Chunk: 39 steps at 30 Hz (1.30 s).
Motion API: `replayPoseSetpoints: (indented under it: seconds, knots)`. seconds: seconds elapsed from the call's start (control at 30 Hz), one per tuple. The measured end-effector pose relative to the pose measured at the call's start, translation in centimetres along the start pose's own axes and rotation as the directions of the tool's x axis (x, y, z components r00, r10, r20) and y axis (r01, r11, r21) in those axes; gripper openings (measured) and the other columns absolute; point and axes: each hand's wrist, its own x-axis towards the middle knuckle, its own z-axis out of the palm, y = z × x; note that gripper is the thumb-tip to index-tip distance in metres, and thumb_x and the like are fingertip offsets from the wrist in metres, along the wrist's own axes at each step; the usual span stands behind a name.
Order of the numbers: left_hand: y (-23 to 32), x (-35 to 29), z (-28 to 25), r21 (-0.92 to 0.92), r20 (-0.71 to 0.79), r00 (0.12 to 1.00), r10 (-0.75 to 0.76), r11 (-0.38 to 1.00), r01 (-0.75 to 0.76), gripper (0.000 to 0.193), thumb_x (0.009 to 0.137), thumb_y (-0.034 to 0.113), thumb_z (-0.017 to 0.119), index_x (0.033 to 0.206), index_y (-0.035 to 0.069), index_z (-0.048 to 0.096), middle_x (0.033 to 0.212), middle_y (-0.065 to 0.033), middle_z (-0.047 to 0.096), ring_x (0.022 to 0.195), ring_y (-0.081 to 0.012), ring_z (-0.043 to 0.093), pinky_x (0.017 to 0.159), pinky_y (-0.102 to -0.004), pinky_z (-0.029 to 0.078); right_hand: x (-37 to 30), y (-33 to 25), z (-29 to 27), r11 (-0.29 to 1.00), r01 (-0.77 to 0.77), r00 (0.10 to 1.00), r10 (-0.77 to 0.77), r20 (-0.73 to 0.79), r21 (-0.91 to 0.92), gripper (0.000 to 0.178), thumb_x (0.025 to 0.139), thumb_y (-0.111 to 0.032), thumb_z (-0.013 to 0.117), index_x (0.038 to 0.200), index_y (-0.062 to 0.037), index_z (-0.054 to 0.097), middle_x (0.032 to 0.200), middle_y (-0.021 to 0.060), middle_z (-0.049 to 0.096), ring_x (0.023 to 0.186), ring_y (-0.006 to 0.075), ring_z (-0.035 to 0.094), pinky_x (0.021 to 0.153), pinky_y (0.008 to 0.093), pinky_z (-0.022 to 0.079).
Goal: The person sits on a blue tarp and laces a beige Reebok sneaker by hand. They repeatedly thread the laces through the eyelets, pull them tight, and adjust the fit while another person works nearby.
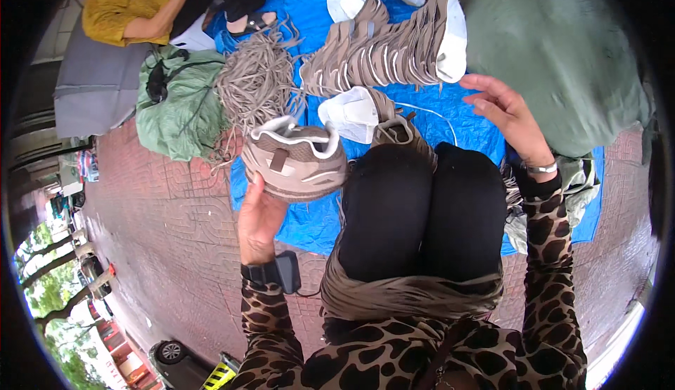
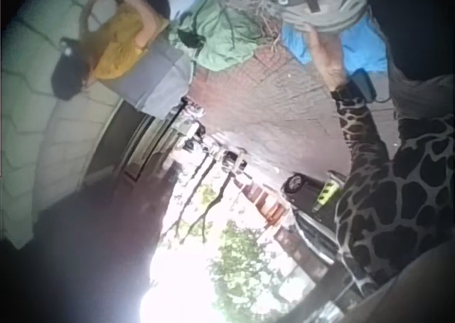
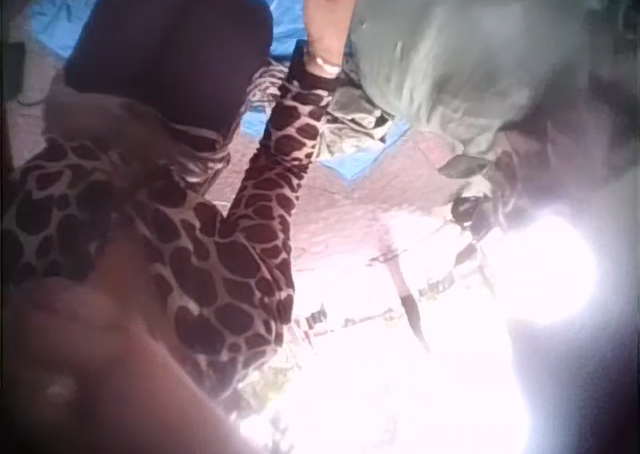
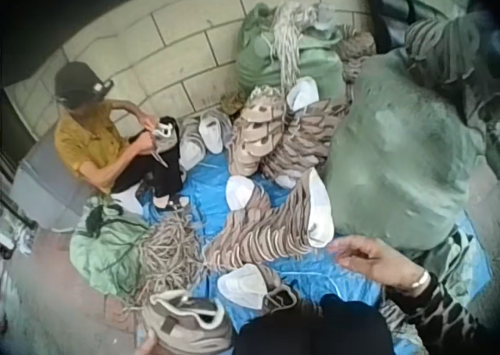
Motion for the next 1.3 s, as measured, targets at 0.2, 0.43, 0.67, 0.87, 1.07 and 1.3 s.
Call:
replayPoseSetpoints:
  seconds: [0.2,0.43,0.67,0.87,1.07,1.3]
  knots:
    - [1.0,-2.1,4.9,-0.254,0.093,0.995,0.032,0.967,-0.008,0.064,0.096,0.038,0.06,0.151,0.015,0.035,0.158,-0.0095,0.032,0.147,-0.0316,0.025,0.117,-0.0573,0.018,-3.2,-7.1,6.3,0.913,0.355,0.915,-0.295,0.277,-0.202,0.076,0.085,-0.013,0.074,0.15,-0.0094,0.035,0.148,0.013,0.043,0.125,0.0232,0.051,0.102,0.0371,0.044]
    - [1.8,-1.6,15.7,-0.089,0.232,0.97,0.077,0.994,-0.057,0.057,0.095,0.038,0.063,0.145,0.019,0.042,0.152,-0.0063,0.042,0.142,-0.0277,0.031,0.117,-0.0546,0.009,-2.2,-10.1,13.2,0.497,0.535,0.739,-0.667,0.094,-0.683,0.121,0.061,-0.006,0.088,0.155,-0.0083,0.012,0.154,0.0268,0.022,0.139,0.0426,0.036,0.114,0.0437,0.036]
    - [4.2,-2.6,20.9,0.285,0.558,0.806,0.2,0.865,-0.412,0.029,0.094,0.024,0.067,0.12,0.009,0.063,0.118,-0.0022,0.065,0.108,-0.0129,0.058,0.101,-0.0369,0.039,-0.2,-12.0,9.6,0.493,0.493,0.504,-0.833,-0.227,-0.717,0.086,0.076,0.015,0.054,0.153,-0.0064,0.021,0.141,0.0268,0.044,0.132,0.0391,0.046,0.107,0.0394,0.041]
    - [7.0,-1.7,18.9,0.581,0.582,0.777,0.239,0.547,-0.603,0.024,0.094,0.012,0.067,0.116,0.004,0.064,0.106,-0.0046,0.067,0.093,-0.0087,0.062,0.081,-0.0248,0.051,0.5,-10.4,5.6,0.583,0.448,0.528,-0.784,-0.326,-0.677,0.076,0.084,0.014,0.048,0.152,-0.0059,0.019,0.138,0.0255,0.045,0.13,0.0337,0.048,0.108,0.0391,0.038]
    - [6.6,1.2,16.5,0.723,0.549,0.807,0.219,0.359,-0.59,0.044,0.089,0.012,0.071,0.131,0.009,0.057,0.114,-0.0042,0.063,0.104,-0.0137,0.059,0.089,-0.0314,0.05,0.0,-8.0,3.7,0.671,0.384,0.643,-0.687,-0.338,-0.634,0.074,0.087,0.013,0.049,0.152,-0.0056,0.017,0.139,0.0249,0.043,0.129,0.0308,0.047,0.11,0.0368,0.036]
    - [3.6,0.3,17.8,0.758,0.614,0.763,0.202,0.118,-0.642,0.047,0.087,0.015,0.072,0.131,0.009,0.055,0.126,-0.0082,0.061,0.121,-0.0237,0.055,0.098,-0.0359,0.045,-4.0,-10.5,-1.6,0.561,0.354,0.55,-0.772,-0.319,-0.749,0.063,0.094,0.006,0.054,0.148,-0.003,0.024,0.138,0.0197,0.046,0.126,0.0234,0.047,0.108,0.0324,0.036]
